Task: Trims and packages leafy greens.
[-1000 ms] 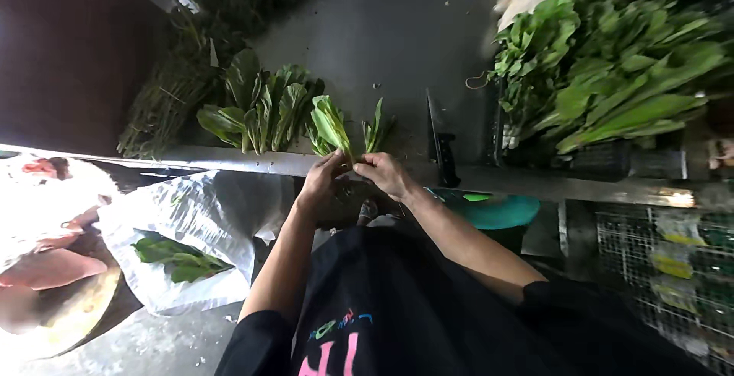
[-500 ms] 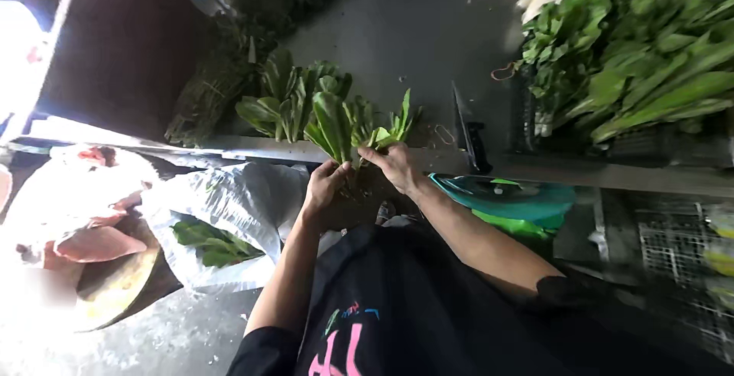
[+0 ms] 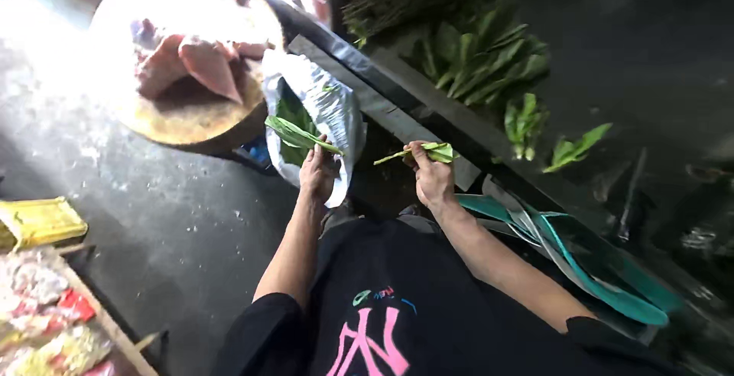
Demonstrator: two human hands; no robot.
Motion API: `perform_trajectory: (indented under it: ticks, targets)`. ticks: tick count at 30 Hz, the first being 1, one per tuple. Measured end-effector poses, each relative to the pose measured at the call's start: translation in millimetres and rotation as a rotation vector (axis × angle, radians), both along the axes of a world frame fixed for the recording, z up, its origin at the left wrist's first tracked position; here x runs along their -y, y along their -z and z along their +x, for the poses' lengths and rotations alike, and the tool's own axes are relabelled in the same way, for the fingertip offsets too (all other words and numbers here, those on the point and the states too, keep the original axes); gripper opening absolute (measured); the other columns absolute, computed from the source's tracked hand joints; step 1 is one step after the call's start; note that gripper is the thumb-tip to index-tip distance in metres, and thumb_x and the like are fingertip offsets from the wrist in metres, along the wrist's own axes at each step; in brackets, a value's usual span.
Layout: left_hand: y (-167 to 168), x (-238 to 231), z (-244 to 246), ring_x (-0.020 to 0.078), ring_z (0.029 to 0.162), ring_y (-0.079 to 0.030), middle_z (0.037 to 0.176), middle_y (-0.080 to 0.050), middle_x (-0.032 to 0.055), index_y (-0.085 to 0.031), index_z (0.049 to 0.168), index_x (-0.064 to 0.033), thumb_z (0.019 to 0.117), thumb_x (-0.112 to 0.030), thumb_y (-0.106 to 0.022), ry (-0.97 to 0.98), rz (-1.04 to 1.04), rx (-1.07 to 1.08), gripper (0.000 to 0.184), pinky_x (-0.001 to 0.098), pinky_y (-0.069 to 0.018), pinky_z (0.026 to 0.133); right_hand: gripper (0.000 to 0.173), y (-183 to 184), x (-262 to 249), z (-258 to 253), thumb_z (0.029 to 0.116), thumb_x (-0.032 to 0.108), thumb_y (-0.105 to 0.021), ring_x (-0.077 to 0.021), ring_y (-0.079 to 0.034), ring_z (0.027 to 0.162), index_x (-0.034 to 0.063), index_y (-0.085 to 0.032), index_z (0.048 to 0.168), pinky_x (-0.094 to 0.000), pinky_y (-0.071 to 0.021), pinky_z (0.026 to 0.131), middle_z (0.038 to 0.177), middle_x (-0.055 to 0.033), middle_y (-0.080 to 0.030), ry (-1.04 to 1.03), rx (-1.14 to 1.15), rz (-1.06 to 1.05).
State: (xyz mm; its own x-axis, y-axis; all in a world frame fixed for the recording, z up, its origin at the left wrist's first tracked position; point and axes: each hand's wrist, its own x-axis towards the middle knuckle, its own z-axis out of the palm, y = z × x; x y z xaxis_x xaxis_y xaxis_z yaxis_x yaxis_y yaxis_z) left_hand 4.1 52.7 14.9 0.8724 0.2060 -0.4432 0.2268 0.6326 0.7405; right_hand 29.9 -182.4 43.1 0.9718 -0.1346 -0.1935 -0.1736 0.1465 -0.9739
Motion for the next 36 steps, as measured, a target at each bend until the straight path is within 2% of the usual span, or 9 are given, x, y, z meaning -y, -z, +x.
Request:
perform_trajectory:
  ticks: [4,8,10,12,18,22,29,33,36]
  targets:
    - [-11,-64,-42,0.0135,0.111,-0.065,0.127,-0.067,-0.0014,-0.050,0.146,-0.0273,0.1088,-0.029,-0.050,-0.075,0.057,0.065,0.038,0.0358,-0.0563,0.092,0.021,-6,-67,11,0.0989,0.019,-0.070,-0.0174,-0.073,0.094,0.0049,-0.070,0.116,-0.0383,-0.0627,0.086,0.105,-0.0060,-0.074,-0.242,0.043,-0.083]
    - [-21,-87,-63,0.0128,0.100,-0.069,0.124,-0.070,0.0039,-0.053,0.140,-0.0218,0.1029,-0.019,-0.061,-0.162,0.113,0.047,0.038,0.0292,-0.0582,0.082,0.045,0,-122,40,0.0900,0.026,-0.080,-0.0179,-0.071,0.098,0.0043,-0.066,0.127,-0.0404,-0.0600,0.091,0.111,-0.0108,-0.073,-0.478,-0.079,-0.256]
    - [-25,-87,-67,0.0149,0.101,-0.068,0.124,-0.069,0.0069,-0.057,0.135,-0.0152,0.0996,-0.013,-0.064,-0.171,0.154,0.060,0.037,0.0306,-0.0575,0.083,0.068,10,-126,46,0.0889,0.028,-0.082,-0.0241,-0.070,0.107,0.0026,-0.051,0.145,-0.0425,-0.0588,0.095,0.130,-0.0178,-0.064,-0.562,-0.147,-0.377]
    - [-23,-84,-68,0.0158,0.105,-0.067,0.126,-0.069,0.0073,-0.059,0.130,-0.0123,0.0959,-0.009,-0.065,-0.114,0.227,0.116,0.035,0.0313,-0.0565,0.085,0.070,16,-110,41,0.0914,0.025,-0.078,-0.0265,-0.070,0.107,0.0029,-0.046,0.150,-0.0448,-0.0586,0.094,0.138,-0.0196,-0.060,-0.579,-0.152,-0.471]
    - [-18,-54,-54,0.0181,0.105,-0.067,0.124,-0.069,0.0085,-0.065,0.124,-0.0096,0.0901,-0.015,-0.075,0.034,0.356,0.229,0.036,0.0338,-0.0576,0.085,0.048,38,25,-11,0.0983,0.020,-0.069,-0.0262,-0.070,0.107,0.0070,-0.056,0.143,-0.0465,-0.0581,0.095,0.131,-0.0162,-0.066,-0.476,-0.253,-0.706]
    - [-15,-9,-22,0.0208,0.098,-0.069,0.113,-0.071,0.0087,-0.064,0.121,-0.0052,0.0930,-0.025,-0.073,0.123,0.425,0.278,0.035,0.0397,-0.0590,0.087,0.037,26,160,-44,0.1002,0.017,-0.064,-0.0246,-0.071,0.106,0.0039,-0.062,0.135,-0.0423,-0.0580,0.095,0.124,-0.0162,-0.069,-0.086,-0.285,-0.878]
    - [-26,110,34,0.0155,0.088,-0.068,0.099,-0.072,0.0048,-0.064,0.112,-0.0053,0.0936,-0.015,-0.072,0.259,0.404,0.291,0.022,0.0324,-0.0586,0.078,0.055,-6,385,-81,0.0990,0.031,-0.065,-0.0472,-0.051,0.132,0.0029,-0.052,0.145,-0.0620,-0.0447,0.108,0.146,-0.0298,-0.049,0.587,-0.505,-1.147]
    - [-41,178,56,0.0131,0.087,-0.068,0.097,-0.072,0.0006,-0.067,0.109,-0.0130,0.0922,-0.022,-0.075,0.356,0.387,0.334,0.020,0.0326,-0.0587,0.080,0.083,19,448,-72,0.0943,0.059,-0.065,-0.0543,-0.048,0.133,0.0009,-0.047,0.150,-0.0714,-0.0372,0.109,0.141,-0.0340,-0.054,0.473,-0.721,-1.110]
    - [-62,204,61,0.0086,0.083,-0.066,0.095,-0.071,-0.0040,-0.068,0.108,-0.0201,0.0942,-0.024,-0.072,0.368,0.340,0.381,0.015,0.0278,-0.0576,0.075,0.069,27,457,-63,0.1006,0.050,-0.059,-0.0564,-0.052,0.129,0.0041,-0.047,0.151,-0.0752,-0.0400,0.103,0.137,-0.0354,-0.056,0.365,-0.805,-1.124]
